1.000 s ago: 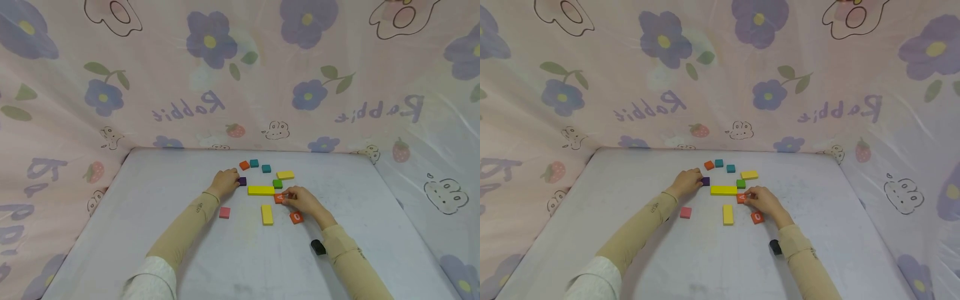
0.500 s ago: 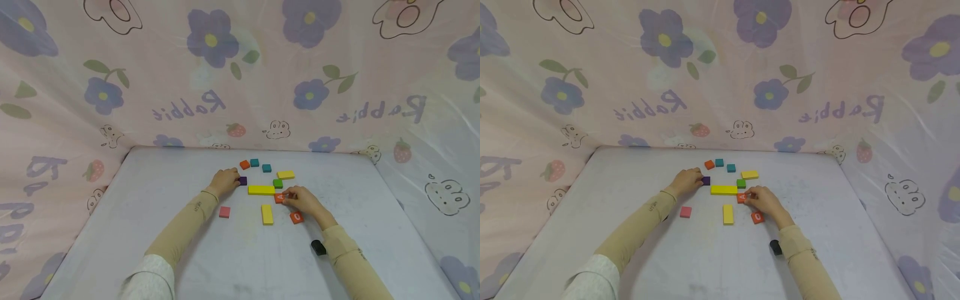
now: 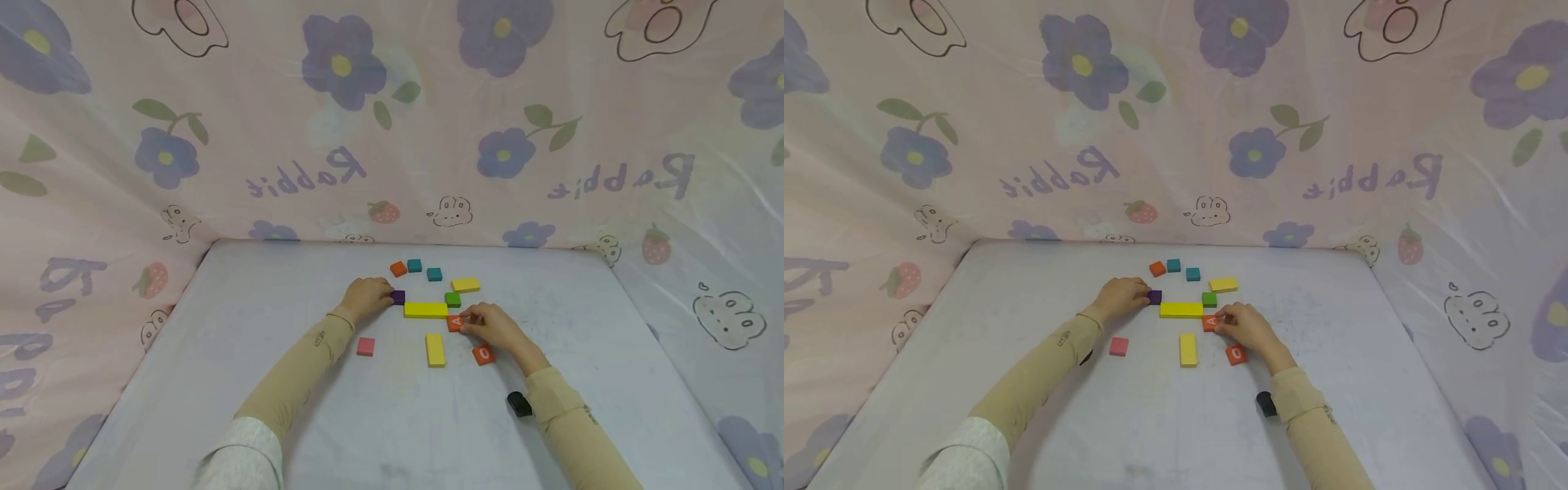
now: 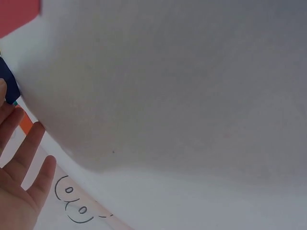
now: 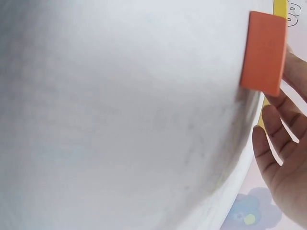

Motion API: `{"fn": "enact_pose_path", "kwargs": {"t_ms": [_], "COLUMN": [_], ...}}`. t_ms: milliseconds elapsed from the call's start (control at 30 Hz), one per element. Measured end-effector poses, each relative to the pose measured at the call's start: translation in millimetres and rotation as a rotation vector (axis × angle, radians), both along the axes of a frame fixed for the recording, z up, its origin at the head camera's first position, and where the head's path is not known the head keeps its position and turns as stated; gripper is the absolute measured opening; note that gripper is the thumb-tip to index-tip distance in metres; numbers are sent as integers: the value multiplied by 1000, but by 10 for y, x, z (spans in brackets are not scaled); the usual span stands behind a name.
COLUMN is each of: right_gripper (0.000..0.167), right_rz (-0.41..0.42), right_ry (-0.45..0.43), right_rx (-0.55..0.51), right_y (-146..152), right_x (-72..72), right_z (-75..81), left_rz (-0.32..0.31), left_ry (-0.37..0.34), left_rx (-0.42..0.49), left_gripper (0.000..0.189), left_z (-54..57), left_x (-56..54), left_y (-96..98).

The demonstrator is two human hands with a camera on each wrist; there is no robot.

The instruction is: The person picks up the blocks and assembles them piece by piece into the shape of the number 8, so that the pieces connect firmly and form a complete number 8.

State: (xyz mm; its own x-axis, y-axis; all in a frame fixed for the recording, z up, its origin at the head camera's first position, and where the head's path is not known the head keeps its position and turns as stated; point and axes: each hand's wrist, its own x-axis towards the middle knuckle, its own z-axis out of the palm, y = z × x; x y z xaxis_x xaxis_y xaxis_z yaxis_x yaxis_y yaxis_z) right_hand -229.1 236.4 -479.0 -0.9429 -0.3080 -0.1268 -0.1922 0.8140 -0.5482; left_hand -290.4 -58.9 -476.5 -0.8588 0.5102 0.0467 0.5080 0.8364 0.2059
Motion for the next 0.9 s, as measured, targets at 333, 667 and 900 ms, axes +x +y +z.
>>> {"fn": "enact_pose_path", "kwargs": {"t_ms": [333, 667, 900], "right_gripper": [27, 28, 29], "right_rz": [-8, 8, 8], "right_ry": [-6, 17, 21], "right_rx": [-9, -24, -28], "right_y": [3, 17, 8], "right_x": [0, 23, 48], "right_z": [21, -7, 0], "left_rz": [5, 13, 18], "left_ry": [-20, -90, -135], "left_rx": [-8, 40, 119], "left_gripper": [34, 40, 38], "left_z": [26, 28, 55], "left_x": [15, 43, 153], "left_y": [3, -34, -141]}}
